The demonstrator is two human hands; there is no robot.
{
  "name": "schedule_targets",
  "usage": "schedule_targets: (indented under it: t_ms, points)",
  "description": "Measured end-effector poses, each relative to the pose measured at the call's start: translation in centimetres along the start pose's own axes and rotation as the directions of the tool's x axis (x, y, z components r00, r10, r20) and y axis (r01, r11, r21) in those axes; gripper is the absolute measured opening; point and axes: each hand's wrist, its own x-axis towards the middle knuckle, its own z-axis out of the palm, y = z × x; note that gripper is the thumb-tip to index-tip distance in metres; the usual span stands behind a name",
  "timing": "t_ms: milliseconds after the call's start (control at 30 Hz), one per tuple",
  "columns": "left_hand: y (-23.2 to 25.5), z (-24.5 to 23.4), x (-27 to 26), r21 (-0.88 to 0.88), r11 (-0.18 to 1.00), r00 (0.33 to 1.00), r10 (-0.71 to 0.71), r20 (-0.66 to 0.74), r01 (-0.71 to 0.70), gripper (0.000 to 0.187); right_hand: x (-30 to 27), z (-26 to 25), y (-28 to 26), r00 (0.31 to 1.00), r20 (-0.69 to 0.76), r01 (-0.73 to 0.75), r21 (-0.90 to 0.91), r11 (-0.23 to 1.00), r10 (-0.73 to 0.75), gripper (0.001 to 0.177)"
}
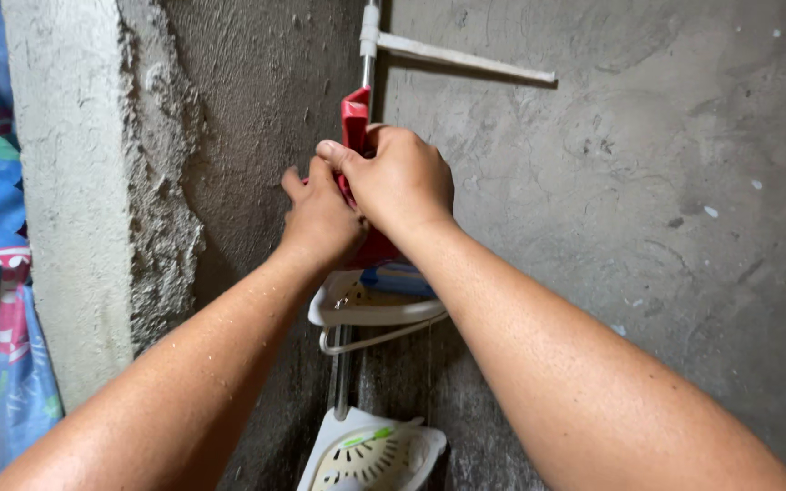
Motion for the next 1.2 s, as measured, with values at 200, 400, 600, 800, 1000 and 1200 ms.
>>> schedule_targets:
  t_ms: [200, 400, 600, 800, 1000, 1200]
  points:
    - [-0.2, -3.8, -1.6, -0.052, 0.998, 0.995, -0.018, 0.096, 0.023, 0.071, -1.4, 0.2, -3.8, 0.991, 0.125, -0.026, -0.162, 0.987, 0.046, 0.046]
    - [0.5, -4.9, -2.2, -0.141, 0.986, 0.994, -0.085, 0.063, 0.093, 0.056, -1.6, -0.5, -4.7, 0.988, 0.153, 0.032, -0.236, 0.971, 0.005, 0.047]
    - [-0.5, -2.3, -1.0, -0.087, 0.995, 0.999, 0.038, 0.011, -0.037, 0.039, -1.2, -0.5, -2.5, 0.978, 0.200, 0.090, -0.142, 0.986, -0.060, 0.047]
    - [-1.4, -1.1, 0.4, -0.104, 0.994, 0.997, 0.026, -0.075, -0.034, 0.058, 1.8, -1.1, 3.7, 0.965, 0.234, 0.014, 0.411, 0.912, -0.120, 0.052]
    - [-1.0, -2.8, 0.0, -0.126, 0.991, 0.996, -0.050, -0.069, 0.041, 0.056, 4.1, -0.4, 12.8, 0.920, 0.340, -0.265, 0.174, 0.949, 0.194, 0.032]
    - [-0.5, -3.4, -0.4, -0.154, 0.987, 0.996, -0.045, -0.072, 0.034, 0.051, 2.1, 5.2, 18.9, 0.803, 0.578, -0.029, -0.208, 0.978, 0.146, 0.050]
